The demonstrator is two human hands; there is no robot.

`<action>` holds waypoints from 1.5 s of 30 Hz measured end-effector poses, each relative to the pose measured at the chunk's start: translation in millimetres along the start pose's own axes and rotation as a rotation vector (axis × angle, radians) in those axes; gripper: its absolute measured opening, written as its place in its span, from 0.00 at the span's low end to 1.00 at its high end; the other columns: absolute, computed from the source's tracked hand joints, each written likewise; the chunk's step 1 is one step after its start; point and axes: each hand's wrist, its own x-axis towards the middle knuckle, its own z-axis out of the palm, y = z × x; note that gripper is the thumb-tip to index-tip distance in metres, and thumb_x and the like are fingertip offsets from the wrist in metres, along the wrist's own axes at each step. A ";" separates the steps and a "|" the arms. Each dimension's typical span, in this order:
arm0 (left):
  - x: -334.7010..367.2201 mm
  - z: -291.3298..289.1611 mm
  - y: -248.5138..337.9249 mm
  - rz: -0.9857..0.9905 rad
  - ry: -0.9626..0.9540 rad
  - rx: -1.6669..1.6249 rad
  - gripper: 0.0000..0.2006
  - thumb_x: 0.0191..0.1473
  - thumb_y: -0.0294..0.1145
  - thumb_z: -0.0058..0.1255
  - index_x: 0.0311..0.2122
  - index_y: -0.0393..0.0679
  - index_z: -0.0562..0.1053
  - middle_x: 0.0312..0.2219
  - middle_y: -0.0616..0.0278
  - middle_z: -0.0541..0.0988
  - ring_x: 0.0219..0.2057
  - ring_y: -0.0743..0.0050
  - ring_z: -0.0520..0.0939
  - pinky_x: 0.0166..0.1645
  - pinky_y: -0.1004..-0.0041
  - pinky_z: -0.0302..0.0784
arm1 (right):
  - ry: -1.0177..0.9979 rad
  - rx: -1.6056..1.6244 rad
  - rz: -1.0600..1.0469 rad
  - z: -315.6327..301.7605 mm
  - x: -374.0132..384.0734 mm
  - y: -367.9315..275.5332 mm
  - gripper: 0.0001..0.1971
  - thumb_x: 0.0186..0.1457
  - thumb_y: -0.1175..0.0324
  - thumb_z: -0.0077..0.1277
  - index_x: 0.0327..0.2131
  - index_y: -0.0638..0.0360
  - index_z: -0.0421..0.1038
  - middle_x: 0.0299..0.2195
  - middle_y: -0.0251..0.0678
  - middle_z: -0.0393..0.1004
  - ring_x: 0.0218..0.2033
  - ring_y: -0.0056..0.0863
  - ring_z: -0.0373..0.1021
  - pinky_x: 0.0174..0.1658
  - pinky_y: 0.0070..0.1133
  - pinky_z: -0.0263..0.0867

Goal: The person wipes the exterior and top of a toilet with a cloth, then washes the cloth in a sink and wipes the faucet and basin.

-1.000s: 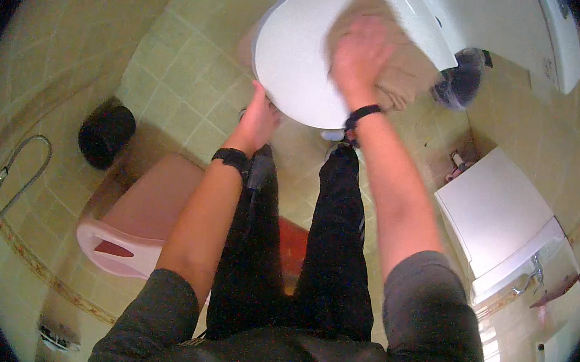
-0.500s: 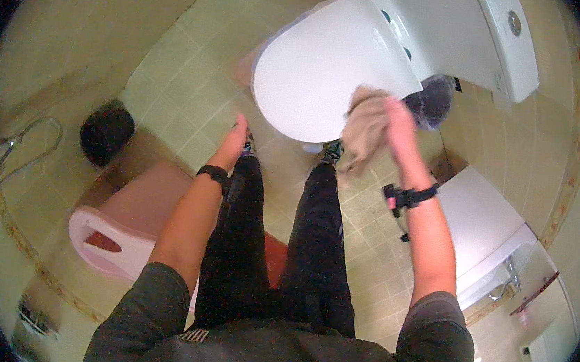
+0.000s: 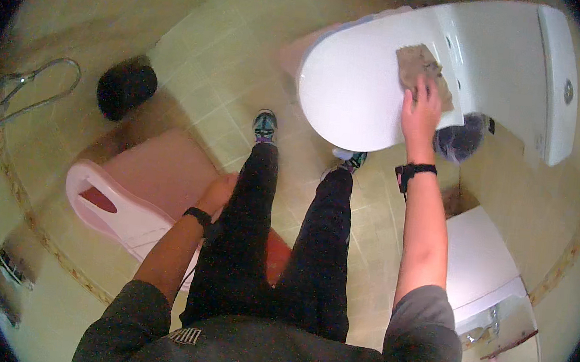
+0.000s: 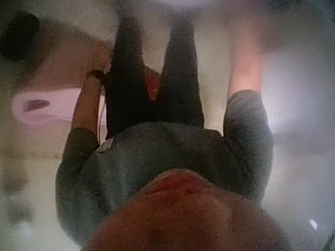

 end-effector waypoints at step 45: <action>169.9 73.7 165.2 0.141 -0.100 -1.367 0.43 0.66 0.72 0.22 0.74 0.50 0.49 0.73 0.55 0.52 0.72 0.47 0.55 0.74 0.48 0.48 | -0.174 0.015 -0.272 13.8 -48.5 39.6 0.20 0.63 0.68 0.44 0.57 0.55 0.74 0.63 0.48 0.69 0.65 0.45 0.63 0.70 0.37 0.58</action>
